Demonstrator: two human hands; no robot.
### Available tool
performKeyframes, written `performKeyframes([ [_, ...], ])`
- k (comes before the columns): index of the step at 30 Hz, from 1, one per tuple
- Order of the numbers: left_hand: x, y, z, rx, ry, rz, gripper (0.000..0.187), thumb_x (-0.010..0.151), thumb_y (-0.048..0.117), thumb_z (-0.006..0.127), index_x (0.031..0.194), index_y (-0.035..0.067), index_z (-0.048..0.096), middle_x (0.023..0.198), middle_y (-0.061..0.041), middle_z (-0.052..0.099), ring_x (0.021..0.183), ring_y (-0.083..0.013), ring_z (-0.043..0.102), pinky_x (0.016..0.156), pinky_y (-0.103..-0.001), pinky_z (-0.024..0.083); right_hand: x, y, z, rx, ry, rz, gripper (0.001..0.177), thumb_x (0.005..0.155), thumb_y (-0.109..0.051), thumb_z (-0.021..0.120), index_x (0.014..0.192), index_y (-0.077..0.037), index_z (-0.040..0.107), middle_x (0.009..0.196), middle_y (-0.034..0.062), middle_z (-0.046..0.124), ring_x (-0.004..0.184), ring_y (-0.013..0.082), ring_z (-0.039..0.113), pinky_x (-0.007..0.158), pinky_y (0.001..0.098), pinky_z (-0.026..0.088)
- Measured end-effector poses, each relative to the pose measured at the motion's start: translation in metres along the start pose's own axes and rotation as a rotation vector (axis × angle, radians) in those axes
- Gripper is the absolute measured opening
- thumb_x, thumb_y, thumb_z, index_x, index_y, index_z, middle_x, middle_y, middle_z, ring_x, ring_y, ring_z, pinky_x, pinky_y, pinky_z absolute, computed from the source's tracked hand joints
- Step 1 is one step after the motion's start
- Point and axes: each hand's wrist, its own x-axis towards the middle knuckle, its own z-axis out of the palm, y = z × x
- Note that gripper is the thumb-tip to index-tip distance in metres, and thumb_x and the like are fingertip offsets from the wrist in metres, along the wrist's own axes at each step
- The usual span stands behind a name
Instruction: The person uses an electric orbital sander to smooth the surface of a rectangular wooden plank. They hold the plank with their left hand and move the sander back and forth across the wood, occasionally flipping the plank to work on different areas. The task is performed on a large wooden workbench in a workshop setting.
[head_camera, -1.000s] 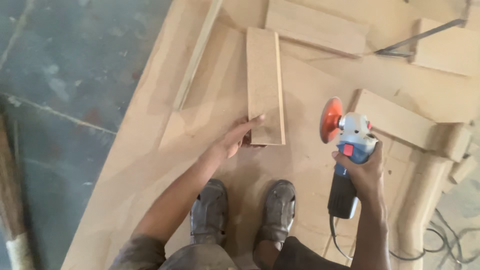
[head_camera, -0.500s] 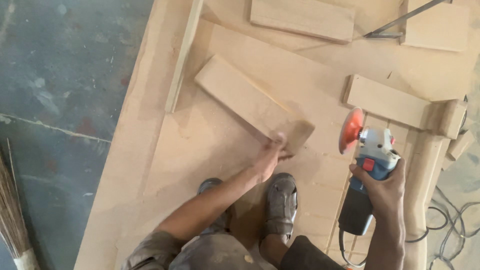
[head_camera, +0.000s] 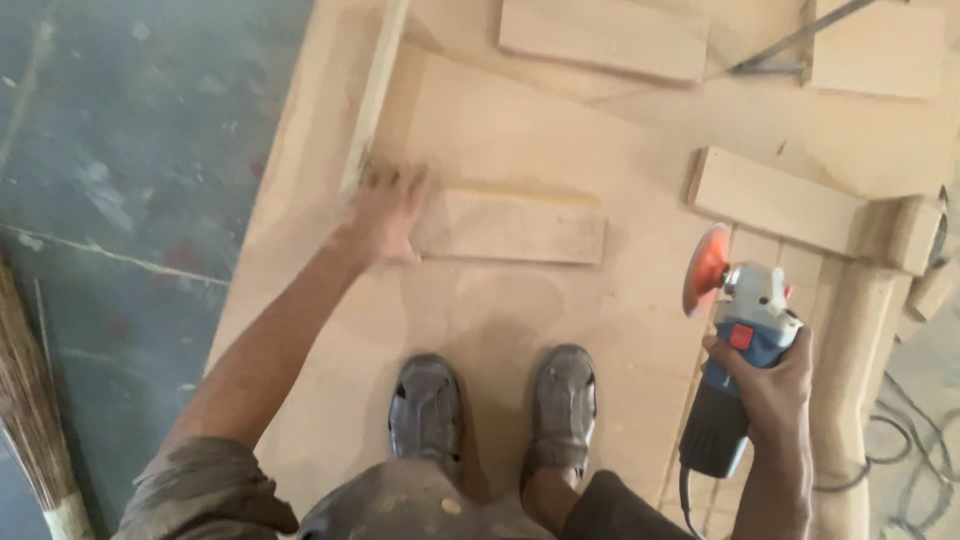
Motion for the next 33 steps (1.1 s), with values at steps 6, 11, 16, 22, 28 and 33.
performKeyframes([
  [6, -0.023, 0.02, 0.002, -0.318, -0.081, -0.144, 0.125, 0.049, 0.06, 0.096, 0.144, -0.001, 0.041, 0.139, -0.024, 0.048, 0.127, -0.0418, 0.052, 0.1, -0.05, 0.051, 0.007, -0.017, 0.019, 0.026, -0.082, 0.004, 0.071, 0.074, -0.005, 0.085, 0.132, 0.0, 0.044, 0.105, 0.0139, 0.066, 0.077, 0.0245, 0.07, 0.062, 0.039, 0.062],
  [11, -0.021, 0.031, 0.045, -0.681, -0.163, -0.283, 0.106, 0.066, 0.086, 0.071, 0.121, -0.004, 0.063, 0.107, -0.023, 0.072, 0.101, -0.0334, 0.071, 0.087, -0.046, 0.057, 0.008, -0.036, 0.039, -0.053, -0.172, -0.086, 0.069, 0.077, -0.008, 0.085, 0.134, 0.001, 0.046, 0.108, 0.0145, 0.067, 0.084, 0.0213, 0.07, 0.067, 0.0364, 0.062],
  [16, -0.026, 0.049, 0.05, -1.022, -0.154, -0.343, 0.086, 0.076, 0.081, 0.061, 0.104, 0.001, 0.075, 0.089, -0.019, 0.077, 0.087, -0.0269, 0.074, 0.077, -0.042, 0.056, 0.001, -0.044, 0.062, -0.155, -0.26, -0.133, 0.088, 0.071, -0.015, 0.086, 0.146, -0.004, 0.041, 0.112, 0.0155, 0.067, 0.092, 0.0263, 0.07, 0.075, 0.0408, 0.06],
  [22, -0.018, 0.054, 0.045, -1.493, 0.088, -0.223, 0.066, 0.078, 0.064, 0.074, 0.105, 0.004, 0.077, 0.092, -0.005, 0.075, 0.086, -0.0143, 0.071, 0.07, -0.031, 0.056, -0.029, -0.052, 0.084, -0.442, -0.368, -0.294, 0.099, 0.068, -0.022, 0.089, 0.15, -0.007, 0.035, 0.122, 0.0222, 0.068, 0.11, 0.0325, 0.07, 0.092, 0.0435, 0.056],
  [28, -0.016, 0.051, 0.018, -1.304, 0.061, -0.348, 0.059, 0.08, 0.062, 0.074, 0.092, 0.004, 0.077, 0.075, -0.007, 0.071, 0.069, -0.0147, 0.067, 0.062, -0.035, 0.052, -0.065, -0.077, 0.105, -0.501, -0.533, -0.31, 0.098, 0.069, -0.021, 0.083, 0.151, -0.013, 0.03, 0.115, 0.0225, 0.072, 0.106, 0.037, 0.073, 0.088, 0.0441, 0.059],
  [33, -0.013, 0.048, 0.001, -1.225, 0.008, -0.404, 0.064, 0.081, 0.066, 0.073, 0.073, 0.002, 0.07, 0.065, -0.008, 0.066, 0.06, -0.0174, 0.063, 0.057, -0.038, 0.05, -0.077, -0.09, 0.119, -0.536, -0.591, -0.376, 0.095, 0.071, -0.023, 0.081, 0.15, -0.014, 0.03, 0.107, 0.0235, 0.074, 0.099, 0.0429, 0.073, 0.08, 0.0483, 0.059],
])
